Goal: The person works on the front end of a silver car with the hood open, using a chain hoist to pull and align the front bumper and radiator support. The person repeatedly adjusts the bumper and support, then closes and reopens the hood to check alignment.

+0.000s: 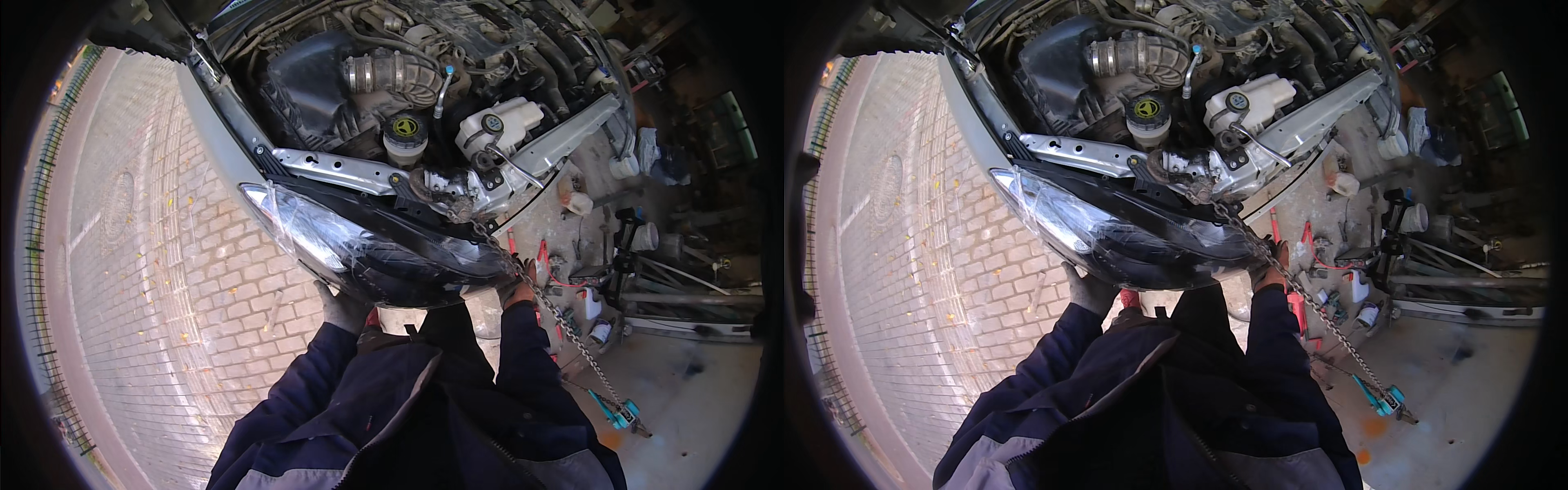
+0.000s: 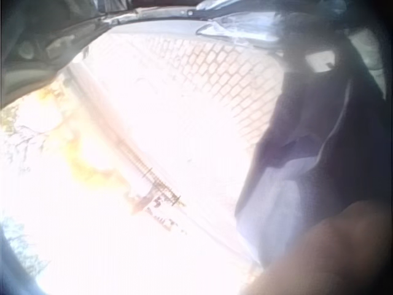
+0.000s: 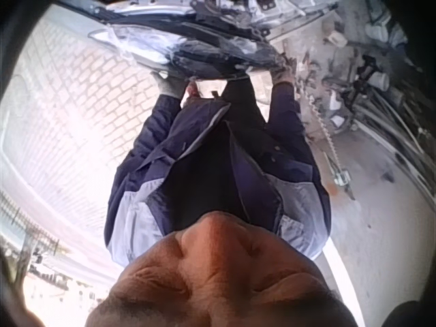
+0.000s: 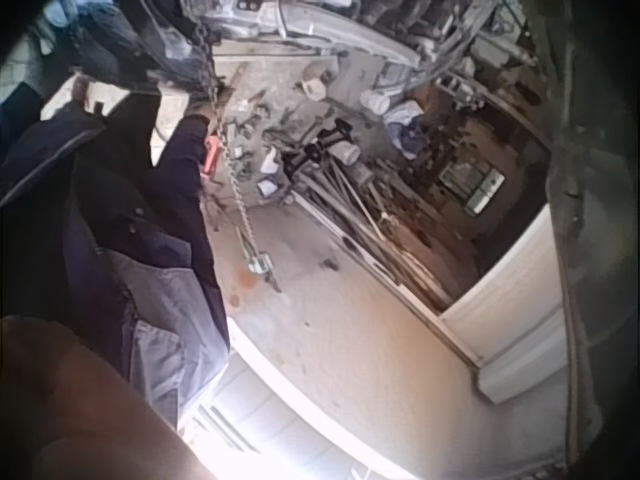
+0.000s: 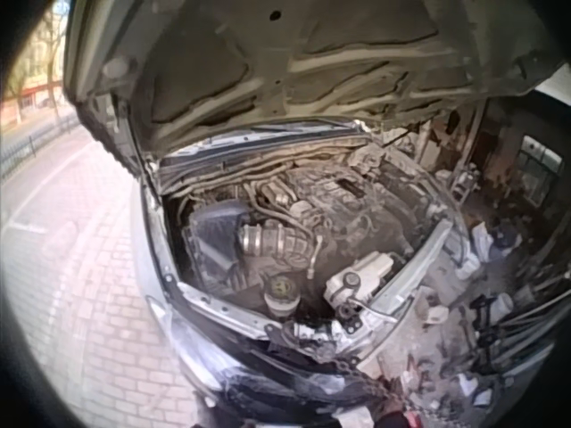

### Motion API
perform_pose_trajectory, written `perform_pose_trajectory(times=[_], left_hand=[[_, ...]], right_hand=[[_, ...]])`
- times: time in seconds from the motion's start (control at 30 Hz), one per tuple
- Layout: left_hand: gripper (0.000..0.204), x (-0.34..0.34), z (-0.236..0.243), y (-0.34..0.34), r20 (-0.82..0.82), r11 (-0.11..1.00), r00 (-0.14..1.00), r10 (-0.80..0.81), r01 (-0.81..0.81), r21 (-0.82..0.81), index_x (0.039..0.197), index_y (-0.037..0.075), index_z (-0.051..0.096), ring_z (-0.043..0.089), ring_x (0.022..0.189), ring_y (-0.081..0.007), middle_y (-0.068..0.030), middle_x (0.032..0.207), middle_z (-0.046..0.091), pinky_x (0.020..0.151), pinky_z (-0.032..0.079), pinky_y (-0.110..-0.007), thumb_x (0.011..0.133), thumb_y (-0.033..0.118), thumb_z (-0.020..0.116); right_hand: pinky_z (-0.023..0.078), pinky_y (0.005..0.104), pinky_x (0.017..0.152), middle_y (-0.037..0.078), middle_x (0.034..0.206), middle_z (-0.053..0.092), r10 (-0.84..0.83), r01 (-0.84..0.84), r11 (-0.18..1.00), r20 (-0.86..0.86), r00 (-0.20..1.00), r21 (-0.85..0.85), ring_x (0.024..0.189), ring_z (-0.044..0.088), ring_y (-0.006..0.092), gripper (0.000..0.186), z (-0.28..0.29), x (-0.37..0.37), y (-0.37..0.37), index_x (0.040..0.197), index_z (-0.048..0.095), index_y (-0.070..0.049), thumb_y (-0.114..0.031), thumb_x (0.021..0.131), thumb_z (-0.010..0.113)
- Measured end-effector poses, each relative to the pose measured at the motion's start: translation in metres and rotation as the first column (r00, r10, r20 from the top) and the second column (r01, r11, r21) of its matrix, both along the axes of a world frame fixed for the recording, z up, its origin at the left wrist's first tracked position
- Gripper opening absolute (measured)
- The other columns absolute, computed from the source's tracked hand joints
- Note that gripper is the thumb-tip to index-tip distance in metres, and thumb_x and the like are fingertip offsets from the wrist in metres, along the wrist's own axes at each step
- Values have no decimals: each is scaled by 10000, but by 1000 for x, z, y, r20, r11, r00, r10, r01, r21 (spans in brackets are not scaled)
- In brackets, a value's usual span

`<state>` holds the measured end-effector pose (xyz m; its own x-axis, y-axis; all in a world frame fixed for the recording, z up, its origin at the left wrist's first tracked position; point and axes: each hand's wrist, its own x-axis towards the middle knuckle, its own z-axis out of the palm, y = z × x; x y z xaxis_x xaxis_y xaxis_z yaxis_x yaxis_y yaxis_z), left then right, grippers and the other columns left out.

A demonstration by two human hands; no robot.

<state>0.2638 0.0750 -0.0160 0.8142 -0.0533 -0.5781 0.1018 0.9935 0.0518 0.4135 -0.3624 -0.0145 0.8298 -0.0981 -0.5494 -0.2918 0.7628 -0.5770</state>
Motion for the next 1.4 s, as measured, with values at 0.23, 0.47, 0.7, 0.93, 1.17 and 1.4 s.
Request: perform_pose_trajectory(times=[0.23,0.47,0.7,0.93,1.17,1.4], left_hand=[[523,-31,58,40,-385,519,923,-26,341,784,1151,-49,630,665,615,-232,-132,738,680,619,561,-357,1106,468,573],[264,54,200,47,26,-108,968,-250,-55,993,1157,-56,702,707,925,-183,-123,1019,757,890,550,-321,1079,183,621],[262,191,231,48,17,-691,833,-552,-469,550,1170,77,754,674,1115,-359,-160,1206,734,965,529,-484,998,260,681],[333,224,199,34,-265,-692,810,-524,-223,687,1190,100,787,629,1270,-357,-143,1353,694,1098,477,-461,963,335,718],[303,250,195,46,-346,-559,701,-624,-91,824,1120,92,830,713,1107,-324,-152,1124,778,1019,533,-415,906,301,780],[319,252,183,50,-307,-559,721,-621,-133,818,1109,99,833,707,1099,-331,-151,1107,779,1016,529,-429,900,337,791]], right_hand=[[594,512,1000,164,1192,761,8,-8,1000,-28,1000,-14,1088,734,342,360,-9,5,14,1210,683,-108,-436,1091,595],[581,523,1026,203,1256,747,22,-21,999,-33,999,31,1148,719,367,439,-5,4,22,1220,667,-69,-478,1095,565],[582,473,1030,167,1259,751,46,-47,997,19,999,58,1136,725,334,522,-5,-9,28,1310,681,-69,-518,1103,512],[609,425,824,83,1067,701,-36,-98,900,-298,954,-424,872,673,221,479,-10,-77,19,1336,657,-80,-479,1077,601],[653,398,769,108,1027,755,323,-383,818,-209,923,-429,860,754,230,345,49,-142,31,1262,714,-26,-302,1057,685],[595,291,802,67,1033,760,504,-395,717,36,863,-575,890,725,136,292,122,-124,53,1295,721,5,-149,1048,693]])
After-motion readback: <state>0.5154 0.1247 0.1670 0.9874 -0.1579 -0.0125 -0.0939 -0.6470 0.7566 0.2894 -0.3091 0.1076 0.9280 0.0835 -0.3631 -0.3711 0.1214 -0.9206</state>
